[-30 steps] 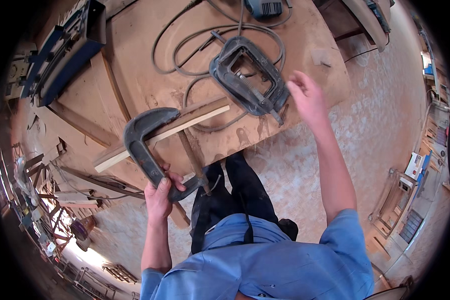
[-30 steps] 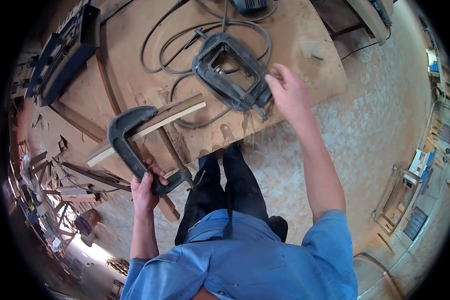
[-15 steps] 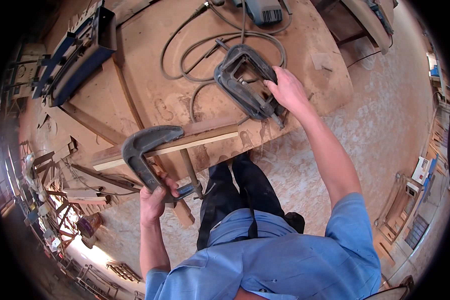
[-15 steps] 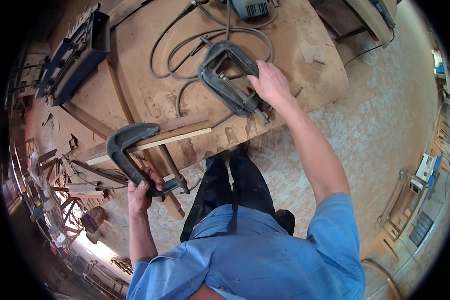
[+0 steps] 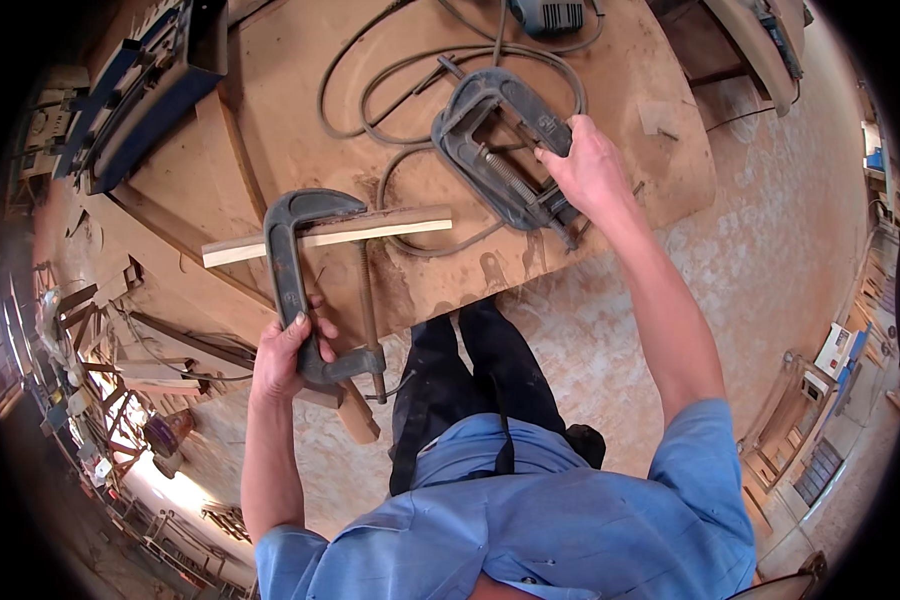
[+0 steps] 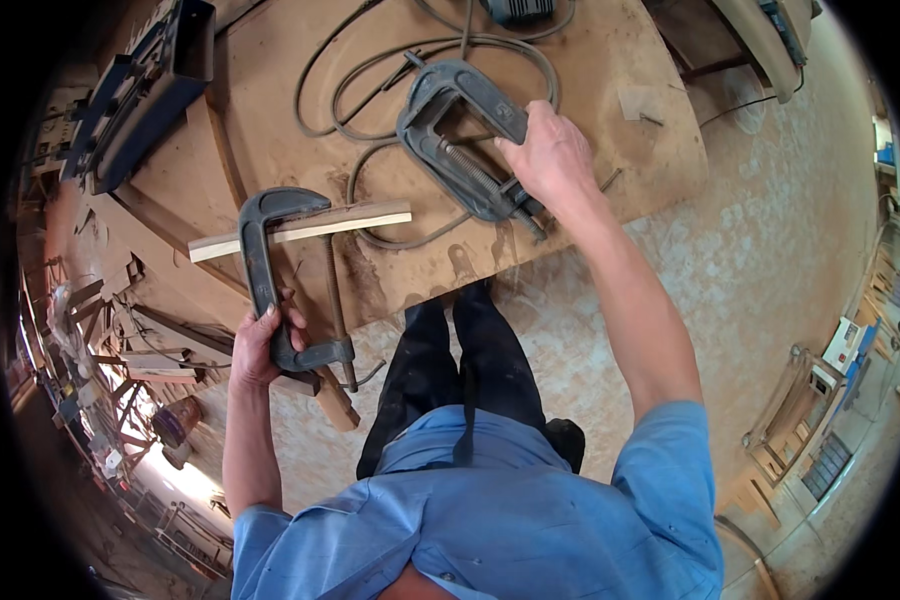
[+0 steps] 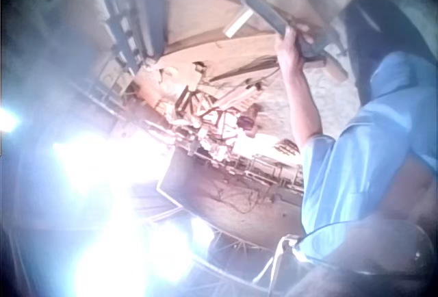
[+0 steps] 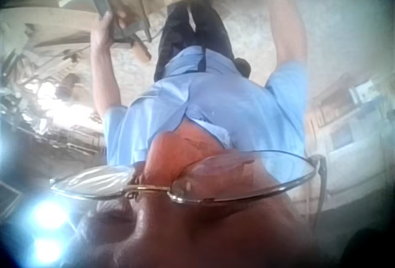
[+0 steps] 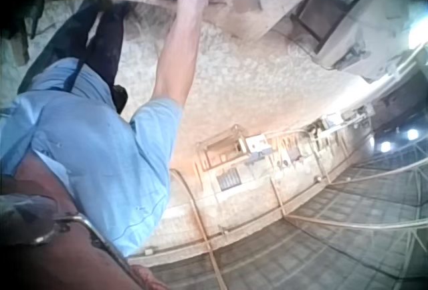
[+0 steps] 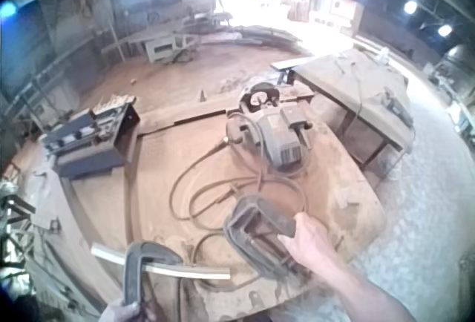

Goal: The person applies glue from a white bottle to thin wooden sticks using a small applicator, then presses the sticks onto a larger wooden piece. They repeat this process for additional sticks and finally secure the assembly with two C-clamps on a workbench.

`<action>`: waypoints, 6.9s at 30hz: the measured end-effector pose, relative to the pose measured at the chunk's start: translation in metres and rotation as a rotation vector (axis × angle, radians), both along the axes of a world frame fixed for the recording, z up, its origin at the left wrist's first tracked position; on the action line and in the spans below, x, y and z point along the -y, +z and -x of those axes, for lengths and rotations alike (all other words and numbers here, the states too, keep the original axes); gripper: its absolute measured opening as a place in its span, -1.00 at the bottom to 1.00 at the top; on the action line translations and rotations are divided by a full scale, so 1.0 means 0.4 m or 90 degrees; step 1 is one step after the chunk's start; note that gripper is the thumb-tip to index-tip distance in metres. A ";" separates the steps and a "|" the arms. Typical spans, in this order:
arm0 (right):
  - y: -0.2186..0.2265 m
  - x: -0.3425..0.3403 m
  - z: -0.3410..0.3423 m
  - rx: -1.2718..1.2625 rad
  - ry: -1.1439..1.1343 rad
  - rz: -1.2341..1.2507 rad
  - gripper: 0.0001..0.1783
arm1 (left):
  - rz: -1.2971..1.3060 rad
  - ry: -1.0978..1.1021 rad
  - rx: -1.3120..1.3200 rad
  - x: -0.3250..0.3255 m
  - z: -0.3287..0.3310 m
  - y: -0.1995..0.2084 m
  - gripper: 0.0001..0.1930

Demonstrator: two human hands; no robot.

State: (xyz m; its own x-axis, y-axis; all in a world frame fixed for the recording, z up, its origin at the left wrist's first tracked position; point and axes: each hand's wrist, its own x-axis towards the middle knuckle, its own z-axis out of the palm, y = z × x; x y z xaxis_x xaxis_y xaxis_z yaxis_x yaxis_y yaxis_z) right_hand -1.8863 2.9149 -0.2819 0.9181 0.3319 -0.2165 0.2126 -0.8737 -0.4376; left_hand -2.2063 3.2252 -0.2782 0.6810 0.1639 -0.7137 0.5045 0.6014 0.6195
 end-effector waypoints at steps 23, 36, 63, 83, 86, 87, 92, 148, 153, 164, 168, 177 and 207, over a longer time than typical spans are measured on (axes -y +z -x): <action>-0.064 -0.035 0.439 -0.428 -0.232 -0.615 -0.77 | -0.449 -0.088 -0.166 0.080 -0.029 -0.060 -0.68; -0.069 -0.010 0.429 -0.368 -0.302 -0.662 -0.74 | -0.748 -0.144 -0.180 0.098 -0.073 -0.086 -0.51; 0.056 0.291 0.367 -0.447 -0.402 -0.963 -0.70 | -0.434 0.006 0.344 -0.040 -0.095 0.093 -0.52; -0.038 0.215 0.406 -0.530 -0.394 -0.915 -0.66 | -0.175 0.093 0.023 0.007 -0.162 0.055 -0.62; -0.063 0.159 0.405 -0.589 -0.418 -0.950 -0.67 | -0.130 0.099 -0.006 0.023 -0.154 0.029 -0.63; -0.084 0.147 0.407 -0.607 -0.420 -0.960 -0.67 | -0.123 0.093 -0.013 0.026 -0.151 0.023 -0.62; -0.107 0.127 0.423 -0.602 -0.419 -0.948 -0.67 | -0.137 0.104 -0.032 0.044 -0.147 0.005 -0.64; -0.029 -0.083 0.291 -0.442 0.220 -0.285 -0.64 | -1.117 -0.286 0.235 -0.114 -0.277 0.061 -0.68; -0.013 -0.011 0.298 -0.498 0.122 -0.289 -0.75 | -1.176 -0.313 0.117 -0.046 -0.198 0.043 -0.59; -0.013 0.205 0.441 -0.507 -0.096 -0.462 -0.80 | -1.053 -0.659 0.234 -0.118 -0.416 0.010 -0.70; -0.012 0.248 0.472 -0.509 -0.143 -0.515 -0.80 | -1.186 -0.766 0.159 -0.102 -0.400 0.001 -0.73; 0.017 0.340 0.548 -0.485 -0.222 -0.527 -0.82 | -1.131 -0.982 0.413 -0.093 -0.492 0.059 -0.73; 0.054 -0.058 0.549 -0.363 -0.088 -0.331 -0.71 | -0.461 -0.490 0.271 0.008 -0.199 -0.007 -0.46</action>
